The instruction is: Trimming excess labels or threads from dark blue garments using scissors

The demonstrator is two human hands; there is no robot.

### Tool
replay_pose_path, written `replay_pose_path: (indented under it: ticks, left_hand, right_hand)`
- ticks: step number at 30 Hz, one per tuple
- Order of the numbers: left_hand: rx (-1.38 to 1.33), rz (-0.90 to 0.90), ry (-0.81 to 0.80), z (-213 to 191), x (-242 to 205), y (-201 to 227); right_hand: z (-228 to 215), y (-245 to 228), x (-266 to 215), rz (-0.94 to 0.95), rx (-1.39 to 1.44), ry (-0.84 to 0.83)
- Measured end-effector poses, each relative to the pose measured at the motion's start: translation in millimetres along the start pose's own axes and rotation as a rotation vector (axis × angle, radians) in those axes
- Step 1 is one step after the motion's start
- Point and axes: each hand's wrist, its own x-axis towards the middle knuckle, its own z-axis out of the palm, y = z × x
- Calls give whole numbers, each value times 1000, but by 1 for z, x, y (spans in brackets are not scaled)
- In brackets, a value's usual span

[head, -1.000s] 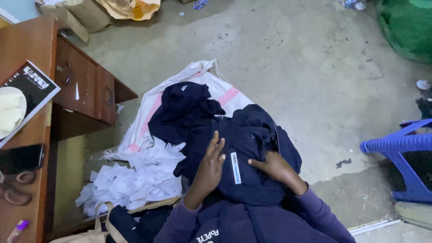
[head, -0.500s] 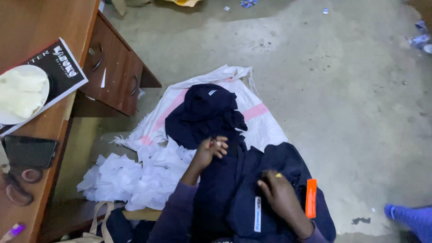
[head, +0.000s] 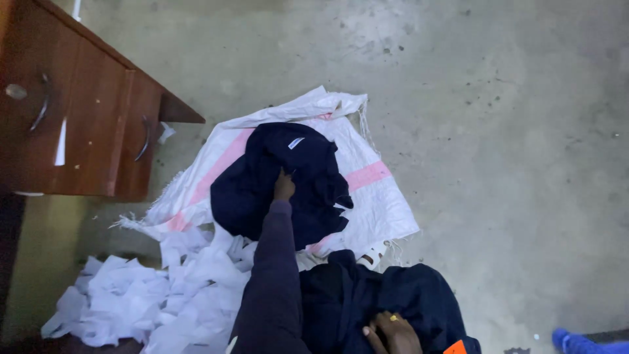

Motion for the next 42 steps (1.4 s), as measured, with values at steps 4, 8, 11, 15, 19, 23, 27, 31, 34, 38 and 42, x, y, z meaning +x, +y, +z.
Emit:
replay_pose_path:
  ticks: [4, 8, 11, 15, 19, 23, 27, 31, 34, 38, 42]
  left_hand:
    - [-124, -461, -213, -6, 11, 16]
    - [-712, 16, 259, -32, -2, 29]
    - [-974, 153, 288, -126, -46, 94]
    - [-1298, 425, 77, -268, -181, 219]
    - [-1142, 495, -247, -336, -384, 328]
    - [-684, 796, -1103, -349, -521, 370]
    - [-339, 1219, -1269, -335, -559, 360]
    - [-748, 822, -1387, -365, -574, 347]
    - [-1402, 597, -1277, -349, -577, 335]
    - [-608, 898, -432, -288, -576, 322]
    - [-472, 594, 54, -270, -566, 285]
  right_hand:
    - [17, 16, 12, -92, 82, 193]
    - [1, -3, 21, 181, 303, -10]
    - [-35, -50, 11, 131, 487, 13]
    - [-38, -49, 10, -82, 1061, 64]
    - [-89, -83, -31, -202, 1560, -155]
    - [-115, -85, -104, -2, 1709, 55]
    - [-162, -123, -177, 161, 1457, 202]
    - [-134, -96, -221, 199, 1482, 226]
    - [-107, -79, -230, 111, 1359, 73]
    - [-90, -66, -233, 203, 1282, 266]
    - [-85, -72, -227, 322, 1480, 283]
